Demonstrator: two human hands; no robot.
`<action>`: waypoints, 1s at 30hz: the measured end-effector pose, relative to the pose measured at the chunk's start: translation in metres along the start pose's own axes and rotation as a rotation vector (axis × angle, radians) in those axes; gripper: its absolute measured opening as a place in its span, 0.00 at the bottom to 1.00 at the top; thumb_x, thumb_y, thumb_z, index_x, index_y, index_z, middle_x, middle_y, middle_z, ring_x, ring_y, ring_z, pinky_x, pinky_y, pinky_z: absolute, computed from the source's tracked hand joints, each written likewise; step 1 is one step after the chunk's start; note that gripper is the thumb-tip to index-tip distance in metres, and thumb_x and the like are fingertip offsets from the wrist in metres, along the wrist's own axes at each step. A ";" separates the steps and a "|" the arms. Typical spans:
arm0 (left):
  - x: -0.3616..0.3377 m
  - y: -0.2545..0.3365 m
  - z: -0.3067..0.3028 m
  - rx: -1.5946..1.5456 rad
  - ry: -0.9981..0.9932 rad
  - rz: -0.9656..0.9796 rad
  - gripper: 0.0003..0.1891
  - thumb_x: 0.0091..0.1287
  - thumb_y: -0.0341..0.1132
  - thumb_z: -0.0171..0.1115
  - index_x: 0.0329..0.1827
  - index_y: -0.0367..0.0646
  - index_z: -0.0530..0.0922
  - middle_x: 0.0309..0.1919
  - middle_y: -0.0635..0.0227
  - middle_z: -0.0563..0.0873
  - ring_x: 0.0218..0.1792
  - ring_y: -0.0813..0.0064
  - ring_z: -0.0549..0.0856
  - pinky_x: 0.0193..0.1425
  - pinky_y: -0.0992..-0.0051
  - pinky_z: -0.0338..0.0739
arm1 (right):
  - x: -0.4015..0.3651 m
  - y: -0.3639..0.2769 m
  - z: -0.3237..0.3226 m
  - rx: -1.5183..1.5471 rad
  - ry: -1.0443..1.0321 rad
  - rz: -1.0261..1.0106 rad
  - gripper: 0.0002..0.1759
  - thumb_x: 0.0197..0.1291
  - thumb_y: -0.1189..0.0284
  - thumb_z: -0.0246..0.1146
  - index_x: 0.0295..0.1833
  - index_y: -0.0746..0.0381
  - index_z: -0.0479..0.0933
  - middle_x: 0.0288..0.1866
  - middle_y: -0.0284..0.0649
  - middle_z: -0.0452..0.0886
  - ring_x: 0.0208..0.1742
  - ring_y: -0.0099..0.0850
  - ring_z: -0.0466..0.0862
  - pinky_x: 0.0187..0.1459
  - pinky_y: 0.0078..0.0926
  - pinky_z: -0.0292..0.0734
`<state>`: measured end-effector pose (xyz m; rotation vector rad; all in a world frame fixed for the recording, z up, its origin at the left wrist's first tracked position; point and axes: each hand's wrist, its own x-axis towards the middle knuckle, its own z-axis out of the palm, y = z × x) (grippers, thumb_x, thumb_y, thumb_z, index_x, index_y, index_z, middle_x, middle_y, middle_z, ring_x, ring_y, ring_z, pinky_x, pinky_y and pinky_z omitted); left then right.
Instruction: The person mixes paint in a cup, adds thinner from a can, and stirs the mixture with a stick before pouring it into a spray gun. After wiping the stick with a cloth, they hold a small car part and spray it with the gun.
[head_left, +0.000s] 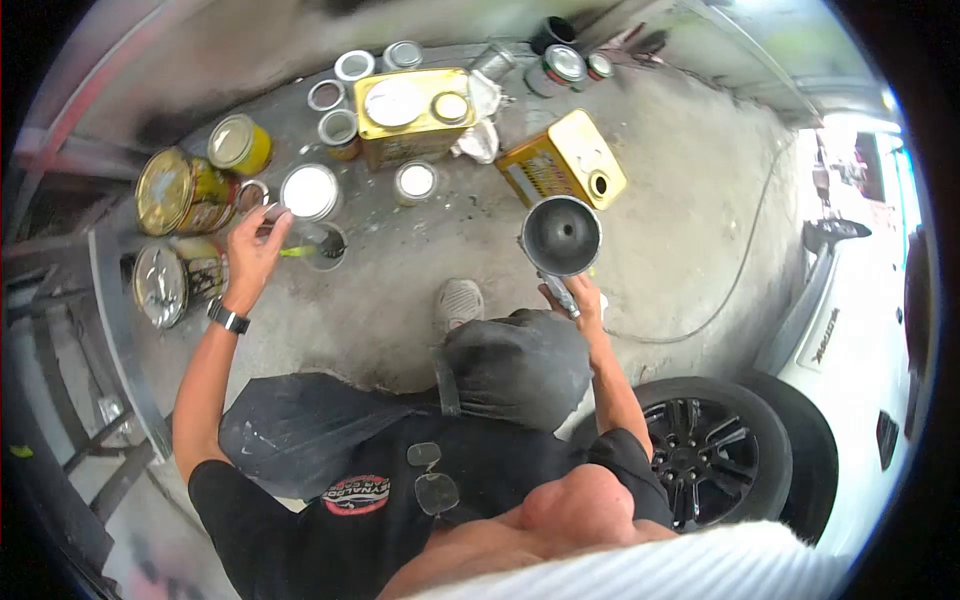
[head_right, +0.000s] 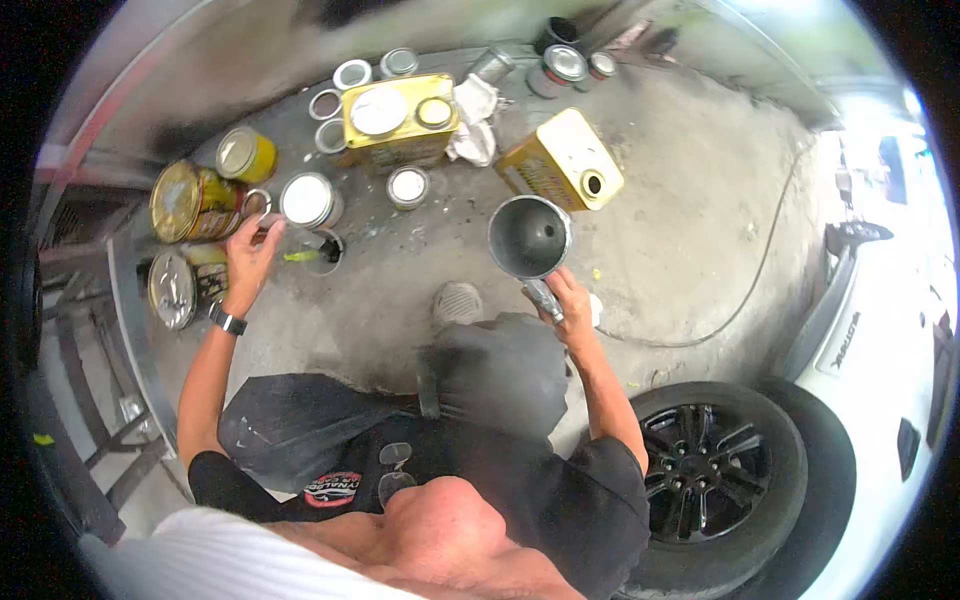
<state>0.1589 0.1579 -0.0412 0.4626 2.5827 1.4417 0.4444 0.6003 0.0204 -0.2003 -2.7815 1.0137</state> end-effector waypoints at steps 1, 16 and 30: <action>0.002 -0.001 0.002 -0.001 0.010 0.000 0.13 0.74 0.38 0.72 0.52 0.36 0.89 0.40 0.66 0.91 0.38 0.79 0.87 0.44 0.76 0.81 | -0.008 0.005 -0.012 -0.037 0.017 0.021 0.21 0.58 0.75 0.78 0.56 0.64 0.83 0.52 0.51 0.87 0.48 0.54 0.89 0.47 0.44 0.83; 0.007 0.007 0.002 -0.007 -0.026 0.029 0.11 0.74 0.37 0.72 0.47 0.36 0.88 0.36 0.69 0.88 0.37 0.81 0.84 0.44 0.77 0.78 | -0.038 0.047 -0.094 -0.542 0.138 0.487 0.25 0.71 0.61 0.70 0.69 0.59 0.80 0.52 0.53 0.87 0.50 0.55 0.88 0.49 0.49 0.82; 0.001 0.015 -0.003 -0.007 -0.029 0.035 0.11 0.74 0.34 0.72 0.48 0.34 0.88 0.36 0.65 0.88 0.37 0.78 0.86 0.43 0.75 0.79 | -0.012 0.042 -0.109 -0.727 0.000 0.568 0.25 0.71 0.62 0.69 0.69 0.58 0.80 0.52 0.55 0.86 0.49 0.59 0.88 0.49 0.54 0.82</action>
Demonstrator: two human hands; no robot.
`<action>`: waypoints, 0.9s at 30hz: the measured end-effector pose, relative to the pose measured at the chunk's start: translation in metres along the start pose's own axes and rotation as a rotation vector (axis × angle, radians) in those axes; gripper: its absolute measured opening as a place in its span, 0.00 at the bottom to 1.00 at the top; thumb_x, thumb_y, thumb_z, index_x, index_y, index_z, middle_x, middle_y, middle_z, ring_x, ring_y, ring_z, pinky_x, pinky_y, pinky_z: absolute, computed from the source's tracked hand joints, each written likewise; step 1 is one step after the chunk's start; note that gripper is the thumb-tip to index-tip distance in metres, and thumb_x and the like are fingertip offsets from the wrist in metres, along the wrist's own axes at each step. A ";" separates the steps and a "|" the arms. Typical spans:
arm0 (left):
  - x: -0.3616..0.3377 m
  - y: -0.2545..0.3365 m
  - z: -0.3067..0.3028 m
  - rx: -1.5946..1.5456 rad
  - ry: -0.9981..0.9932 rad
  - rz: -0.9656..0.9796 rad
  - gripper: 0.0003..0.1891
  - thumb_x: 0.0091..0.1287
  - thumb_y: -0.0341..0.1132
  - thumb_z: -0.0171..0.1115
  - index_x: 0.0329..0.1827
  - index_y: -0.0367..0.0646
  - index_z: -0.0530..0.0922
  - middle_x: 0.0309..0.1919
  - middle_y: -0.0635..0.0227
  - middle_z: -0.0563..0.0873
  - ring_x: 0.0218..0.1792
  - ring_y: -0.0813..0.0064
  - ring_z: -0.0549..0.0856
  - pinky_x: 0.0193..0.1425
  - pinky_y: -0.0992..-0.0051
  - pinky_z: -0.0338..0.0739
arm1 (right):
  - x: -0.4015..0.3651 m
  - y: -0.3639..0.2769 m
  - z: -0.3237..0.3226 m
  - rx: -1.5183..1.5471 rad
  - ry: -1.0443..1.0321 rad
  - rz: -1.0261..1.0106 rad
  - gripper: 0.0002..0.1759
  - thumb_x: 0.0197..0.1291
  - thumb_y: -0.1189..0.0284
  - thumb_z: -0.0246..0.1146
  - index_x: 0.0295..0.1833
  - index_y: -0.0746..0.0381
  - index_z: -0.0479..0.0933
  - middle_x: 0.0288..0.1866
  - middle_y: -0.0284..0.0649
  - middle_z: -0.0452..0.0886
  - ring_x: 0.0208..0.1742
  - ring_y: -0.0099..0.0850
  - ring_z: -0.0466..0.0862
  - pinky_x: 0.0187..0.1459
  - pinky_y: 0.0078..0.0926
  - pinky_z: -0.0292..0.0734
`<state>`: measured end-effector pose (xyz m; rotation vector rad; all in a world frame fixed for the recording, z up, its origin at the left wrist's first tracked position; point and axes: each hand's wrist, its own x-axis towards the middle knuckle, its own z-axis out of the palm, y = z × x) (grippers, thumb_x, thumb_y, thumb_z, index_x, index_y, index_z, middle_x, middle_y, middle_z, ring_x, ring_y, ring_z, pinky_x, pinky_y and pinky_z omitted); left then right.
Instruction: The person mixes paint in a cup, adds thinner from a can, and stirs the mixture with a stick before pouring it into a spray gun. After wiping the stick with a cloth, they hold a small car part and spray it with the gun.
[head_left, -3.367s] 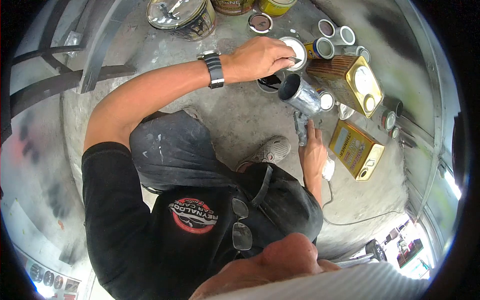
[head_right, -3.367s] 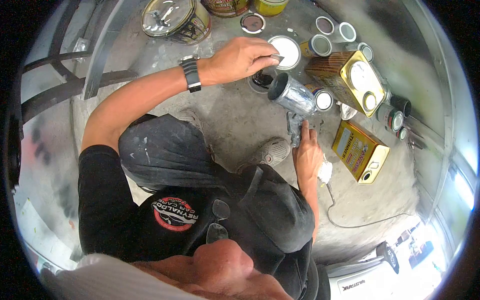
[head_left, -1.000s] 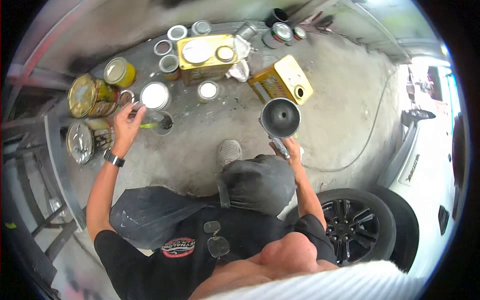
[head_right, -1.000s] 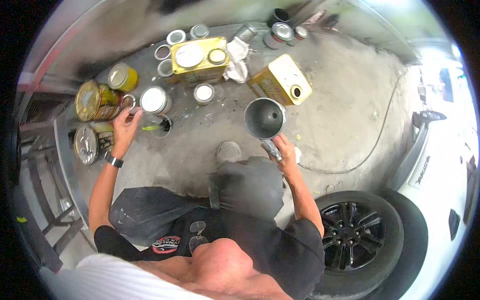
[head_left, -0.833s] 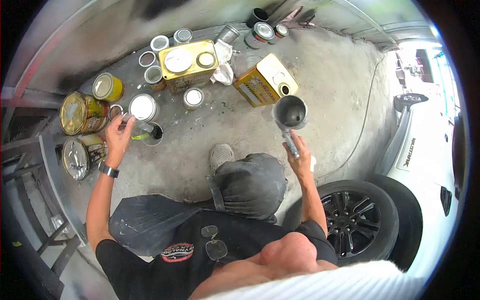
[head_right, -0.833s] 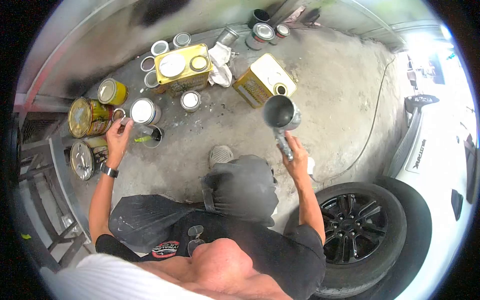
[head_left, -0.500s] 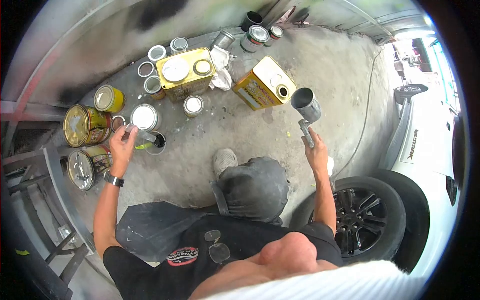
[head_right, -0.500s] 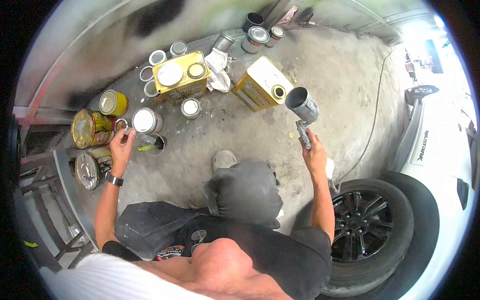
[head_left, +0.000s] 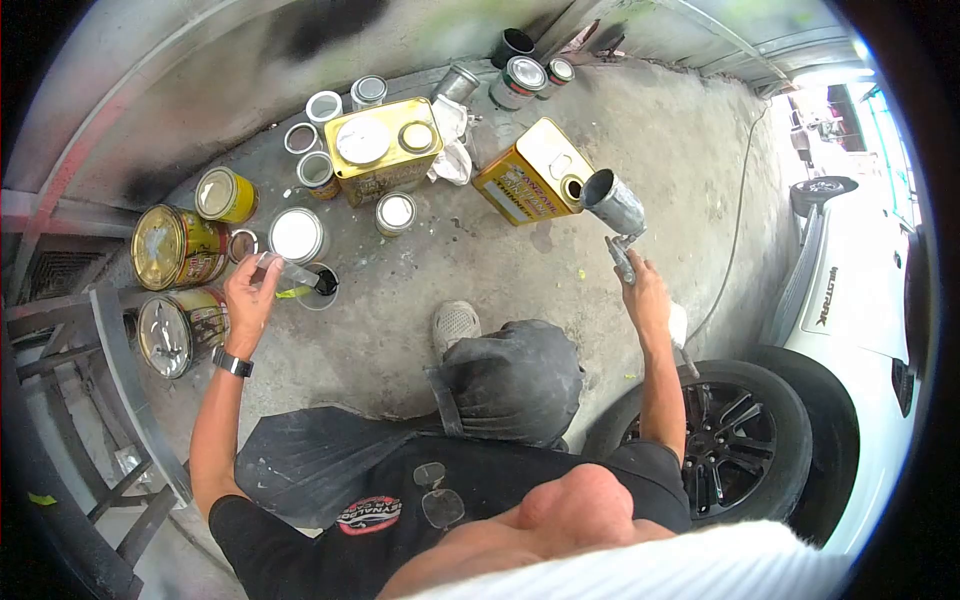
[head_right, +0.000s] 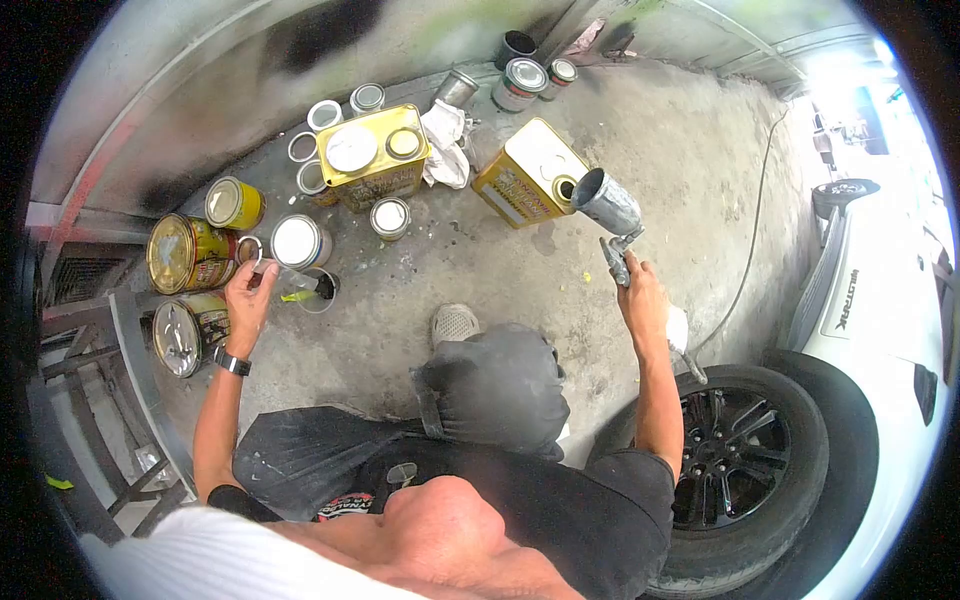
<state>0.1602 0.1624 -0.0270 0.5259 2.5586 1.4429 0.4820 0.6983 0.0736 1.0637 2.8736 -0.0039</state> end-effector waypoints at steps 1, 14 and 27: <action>0.000 0.001 0.000 0.004 -0.008 -0.003 0.10 0.73 0.34 0.72 0.48 0.34 0.88 0.37 0.65 0.89 0.37 0.78 0.86 0.44 0.75 0.79 | 0.001 -0.003 -0.004 -0.026 -0.012 0.005 0.25 0.71 0.62 0.68 0.70 0.58 0.80 0.52 0.55 0.86 0.49 0.59 0.88 0.49 0.54 0.82; 0.001 0.006 -0.001 0.015 0.007 0.043 0.11 0.74 0.36 0.72 0.47 0.34 0.88 0.35 0.67 0.88 0.34 0.78 0.83 0.41 0.76 0.77 | 0.005 -0.007 -0.008 -0.307 -0.006 0.009 0.26 0.70 0.77 0.59 0.74 0.63 0.73 0.55 0.56 0.82 0.41 0.58 0.90 0.41 0.53 0.87; -0.002 -0.004 0.003 0.130 -0.012 -0.017 0.15 0.73 0.41 0.73 0.50 0.37 0.89 0.38 0.63 0.91 0.38 0.72 0.89 0.44 0.72 0.81 | -0.033 -0.050 0.024 0.528 -0.230 -0.181 0.21 0.65 0.74 0.72 0.63 0.66 0.84 0.49 0.50 0.87 0.47 0.48 0.89 0.51 0.43 0.83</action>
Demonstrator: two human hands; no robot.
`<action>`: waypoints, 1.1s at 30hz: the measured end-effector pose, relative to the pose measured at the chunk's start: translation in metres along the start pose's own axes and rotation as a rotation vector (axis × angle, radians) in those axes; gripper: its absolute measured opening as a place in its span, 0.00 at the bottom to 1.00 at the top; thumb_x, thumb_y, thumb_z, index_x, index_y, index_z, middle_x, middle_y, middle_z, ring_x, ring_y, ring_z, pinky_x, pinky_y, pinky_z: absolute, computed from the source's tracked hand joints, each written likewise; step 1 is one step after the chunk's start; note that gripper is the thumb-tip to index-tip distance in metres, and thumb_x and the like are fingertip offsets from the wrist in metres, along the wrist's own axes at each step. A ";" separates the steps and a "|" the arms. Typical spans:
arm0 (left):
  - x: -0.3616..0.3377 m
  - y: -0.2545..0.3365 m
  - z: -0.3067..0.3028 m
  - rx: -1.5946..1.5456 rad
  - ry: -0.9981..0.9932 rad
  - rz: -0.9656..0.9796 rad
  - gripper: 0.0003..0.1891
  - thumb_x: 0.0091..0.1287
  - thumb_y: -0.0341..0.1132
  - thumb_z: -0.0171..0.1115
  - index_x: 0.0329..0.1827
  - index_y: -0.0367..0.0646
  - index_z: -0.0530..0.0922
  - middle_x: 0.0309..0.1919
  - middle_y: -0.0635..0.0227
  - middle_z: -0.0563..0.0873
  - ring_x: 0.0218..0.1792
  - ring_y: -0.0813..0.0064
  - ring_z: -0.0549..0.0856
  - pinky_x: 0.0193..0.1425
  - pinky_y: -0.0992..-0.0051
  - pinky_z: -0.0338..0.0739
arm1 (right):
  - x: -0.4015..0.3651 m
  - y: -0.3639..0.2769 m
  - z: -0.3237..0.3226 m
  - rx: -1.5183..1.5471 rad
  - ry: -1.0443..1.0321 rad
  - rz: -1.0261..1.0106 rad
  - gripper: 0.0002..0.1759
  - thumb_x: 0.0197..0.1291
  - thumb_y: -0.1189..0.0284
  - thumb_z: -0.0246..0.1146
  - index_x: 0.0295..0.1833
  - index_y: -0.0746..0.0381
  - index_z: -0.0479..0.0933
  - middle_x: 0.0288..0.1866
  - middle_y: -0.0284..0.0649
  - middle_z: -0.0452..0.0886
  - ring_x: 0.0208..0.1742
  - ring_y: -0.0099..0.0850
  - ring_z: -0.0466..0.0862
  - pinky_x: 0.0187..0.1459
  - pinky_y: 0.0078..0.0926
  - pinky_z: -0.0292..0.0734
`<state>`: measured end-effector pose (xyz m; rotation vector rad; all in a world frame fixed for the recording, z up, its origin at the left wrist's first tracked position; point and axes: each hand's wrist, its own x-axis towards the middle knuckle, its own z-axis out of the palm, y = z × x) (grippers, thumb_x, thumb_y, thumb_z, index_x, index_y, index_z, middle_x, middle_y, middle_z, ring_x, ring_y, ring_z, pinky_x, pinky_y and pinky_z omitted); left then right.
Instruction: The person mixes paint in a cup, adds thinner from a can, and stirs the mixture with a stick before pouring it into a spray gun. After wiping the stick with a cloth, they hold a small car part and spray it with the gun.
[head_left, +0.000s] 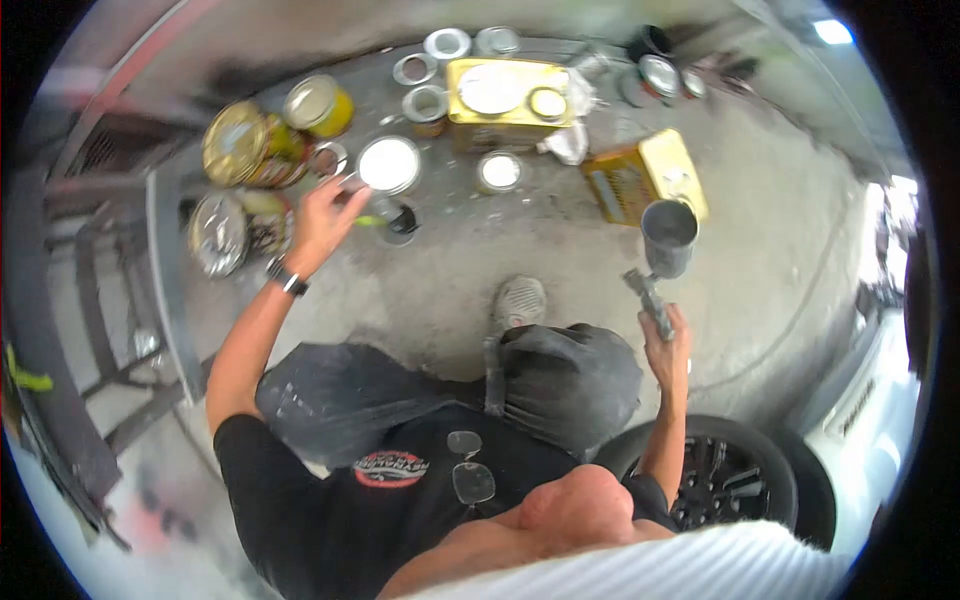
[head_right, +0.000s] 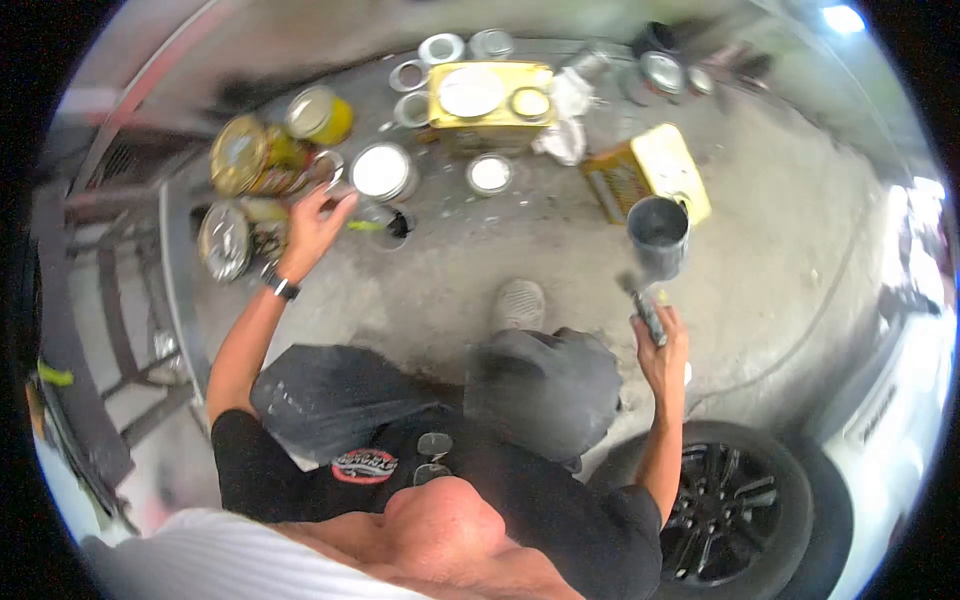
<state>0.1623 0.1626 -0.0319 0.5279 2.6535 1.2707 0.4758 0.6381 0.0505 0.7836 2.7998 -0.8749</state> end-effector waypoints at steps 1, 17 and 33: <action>-0.001 0.016 -0.004 0.004 -0.013 -0.046 0.16 0.73 0.42 0.73 0.47 0.36 0.89 0.37 0.63 0.90 0.37 0.72 0.88 0.43 0.71 0.80 | 0.005 0.000 0.019 0.072 -0.124 -0.032 0.21 0.64 0.73 0.73 0.62 0.67 0.84 0.50 0.50 0.87 0.48 0.48 0.90 0.51 0.41 0.83; -0.012 0.012 0.002 0.008 -0.136 0.204 0.09 0.74 0.35 0.71 0.50 0.42 0.91 0.47 0.63 0.92 0.44 0.66 0.90 0.47 0.69 0.83 | 0.098 -0.005 0.218 0.272 -0.875 -0.076 0.20 0.63 0.60 0.79 0.46 0.68 0.87 0.25 0.39 0.85 0.24 0.29 0.83 0.29 0.35 0.78; -0.023 0.019 0.018 -0.106 -0.297 0.082 0.10 0.69 0.33 0.76 0.50 0.42 0.91 0.44 0.65 0.89 0.43 0.68 0.88 0.45 0.69 0.80 | 0.120 -0.227 0.149 0.089 -0.494 -0.886 0.35 0.64 0.55 0.75 0.70 0.62 0.76 0.49 0.56 0.87 0.44 0.57 0.89 0.43 0.50 0.85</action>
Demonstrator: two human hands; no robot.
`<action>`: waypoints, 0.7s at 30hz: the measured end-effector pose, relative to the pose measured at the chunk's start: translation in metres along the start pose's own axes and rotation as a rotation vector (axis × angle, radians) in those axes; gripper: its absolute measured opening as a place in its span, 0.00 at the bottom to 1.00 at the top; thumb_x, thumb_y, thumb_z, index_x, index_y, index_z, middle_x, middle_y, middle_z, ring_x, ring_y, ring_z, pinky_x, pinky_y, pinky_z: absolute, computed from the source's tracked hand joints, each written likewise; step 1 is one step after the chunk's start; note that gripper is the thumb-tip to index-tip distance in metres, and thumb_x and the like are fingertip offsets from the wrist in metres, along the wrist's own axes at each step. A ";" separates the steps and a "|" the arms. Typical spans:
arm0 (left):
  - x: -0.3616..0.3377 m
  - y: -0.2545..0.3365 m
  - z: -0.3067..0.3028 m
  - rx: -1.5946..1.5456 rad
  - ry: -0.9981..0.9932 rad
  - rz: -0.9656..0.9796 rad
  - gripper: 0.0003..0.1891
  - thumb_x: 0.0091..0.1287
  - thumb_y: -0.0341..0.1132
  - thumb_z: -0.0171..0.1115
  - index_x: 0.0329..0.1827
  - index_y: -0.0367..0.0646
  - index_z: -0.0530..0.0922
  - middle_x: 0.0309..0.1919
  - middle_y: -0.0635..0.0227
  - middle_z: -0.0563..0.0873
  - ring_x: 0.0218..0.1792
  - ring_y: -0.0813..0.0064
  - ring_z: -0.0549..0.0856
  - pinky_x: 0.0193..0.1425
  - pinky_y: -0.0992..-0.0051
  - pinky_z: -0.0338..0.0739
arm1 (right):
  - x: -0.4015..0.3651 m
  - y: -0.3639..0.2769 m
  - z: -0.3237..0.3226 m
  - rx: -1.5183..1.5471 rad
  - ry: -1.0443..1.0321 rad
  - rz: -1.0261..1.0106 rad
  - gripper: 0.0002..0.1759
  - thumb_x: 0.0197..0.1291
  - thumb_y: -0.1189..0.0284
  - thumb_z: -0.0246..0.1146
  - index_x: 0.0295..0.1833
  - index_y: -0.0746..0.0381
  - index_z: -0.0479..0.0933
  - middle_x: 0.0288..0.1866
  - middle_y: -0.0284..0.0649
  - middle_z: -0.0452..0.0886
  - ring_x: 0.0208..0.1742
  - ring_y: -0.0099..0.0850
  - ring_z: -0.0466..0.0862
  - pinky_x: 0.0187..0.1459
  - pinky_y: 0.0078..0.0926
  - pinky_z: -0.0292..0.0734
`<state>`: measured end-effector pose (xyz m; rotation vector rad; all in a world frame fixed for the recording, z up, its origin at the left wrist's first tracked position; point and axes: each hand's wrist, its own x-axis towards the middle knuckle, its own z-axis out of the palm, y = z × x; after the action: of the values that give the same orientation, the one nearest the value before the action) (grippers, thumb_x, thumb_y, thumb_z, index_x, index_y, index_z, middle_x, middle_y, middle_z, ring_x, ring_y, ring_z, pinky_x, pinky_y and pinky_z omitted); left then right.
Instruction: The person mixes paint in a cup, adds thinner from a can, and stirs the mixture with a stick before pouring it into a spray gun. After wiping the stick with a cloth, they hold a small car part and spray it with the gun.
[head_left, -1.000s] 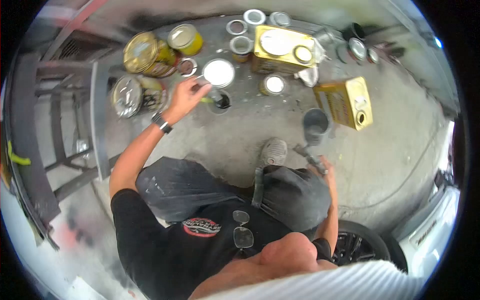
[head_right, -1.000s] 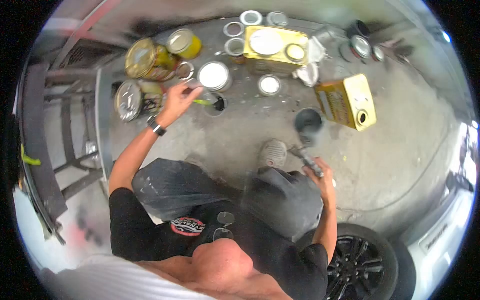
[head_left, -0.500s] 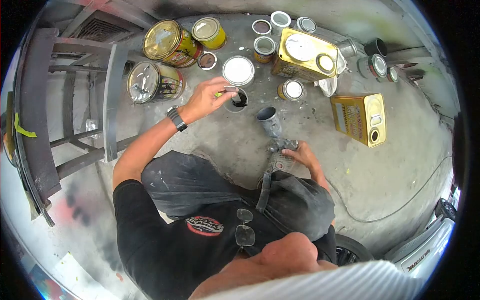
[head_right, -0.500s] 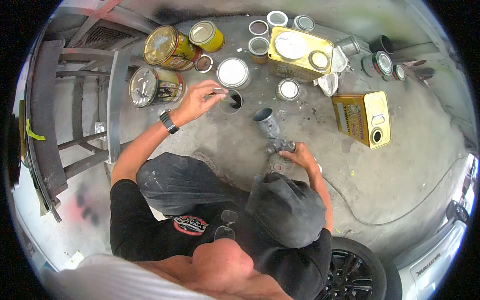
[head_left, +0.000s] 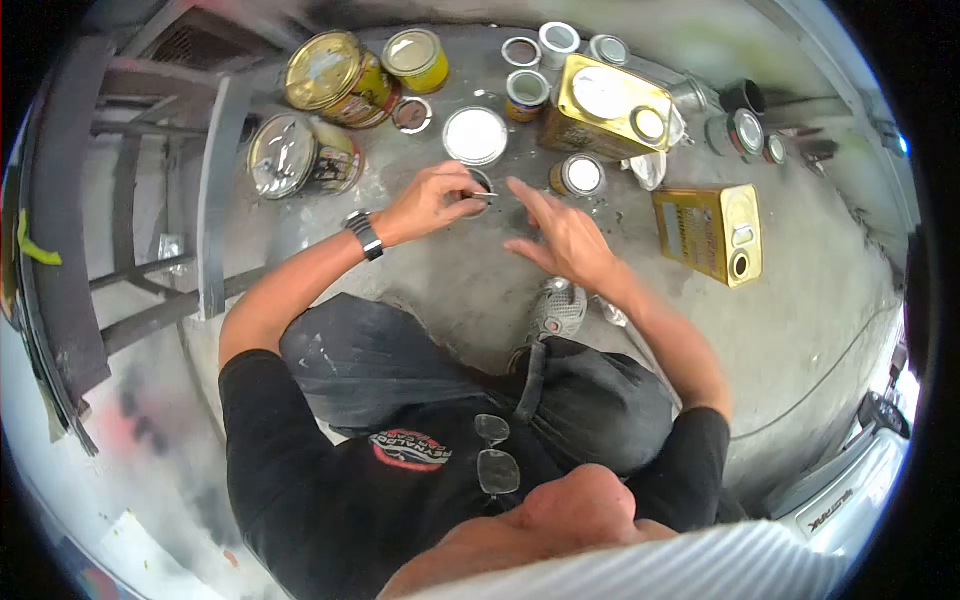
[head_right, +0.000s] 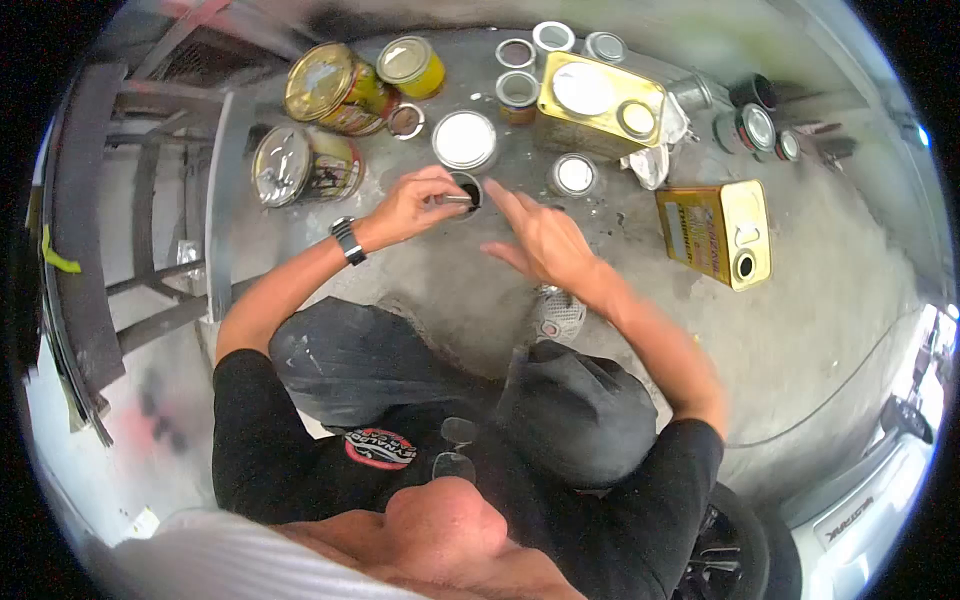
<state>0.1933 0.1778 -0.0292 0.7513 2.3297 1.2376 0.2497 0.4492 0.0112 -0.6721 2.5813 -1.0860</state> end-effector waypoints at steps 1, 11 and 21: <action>-0.002 -0.003 0.004 -0.036 0.022 0.045 0.10 0.68 0.33 0.76 0.49 0.42 0.91 0.45 0.65 0.88 0.44 0.68 0.88 0.46 0.68 0.81 | 0.020 -0.004 0.005 0.034 0.008 -0.048 0.33 0.65 0.56 0.74 0.70 0.62 0.77 0.48 0.55 0.87 0.45 0.56 0.89 0.44 0.50 0.85; -0.036 -0.061 0.031 0.176 0.267 -0.087 0.53 0.47 0.50 0.90 0.74 0.42 0.67 0.59 0.56 0.76 0.59 0.55 0.79 0.64 0.58 0.78 | 0.058 0.012 0.041 0.168 0.097 -0.074 0.10 0.68 0.71 0.71 0.51 0.64 0.87 0.42 0.49 0.88 0.39 0.51 0.88 0.42 0.44 0.83; -0.026 -0.090 0.071 0.094 0.272 -0.015 0.56 0.48 0.47 0.89 0.79 0.42 0.64 0.69 0.51 0.75 0.71 0.49 0.75 0.76 0.54 0.71 | 0.035 -0.005 0.054 0.134 0.057 0.006 0.10 0.69 0.75 0.68 0.53 0.64 0.86 0.44 0.51 0.87 0.41 0.54 0.88 0.42 0.47 0.82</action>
<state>0.2295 0.1651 -0.1401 0.6272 2.6224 1.3014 0.2430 0.3959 -0.0244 -0.6088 2.5281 -1.2805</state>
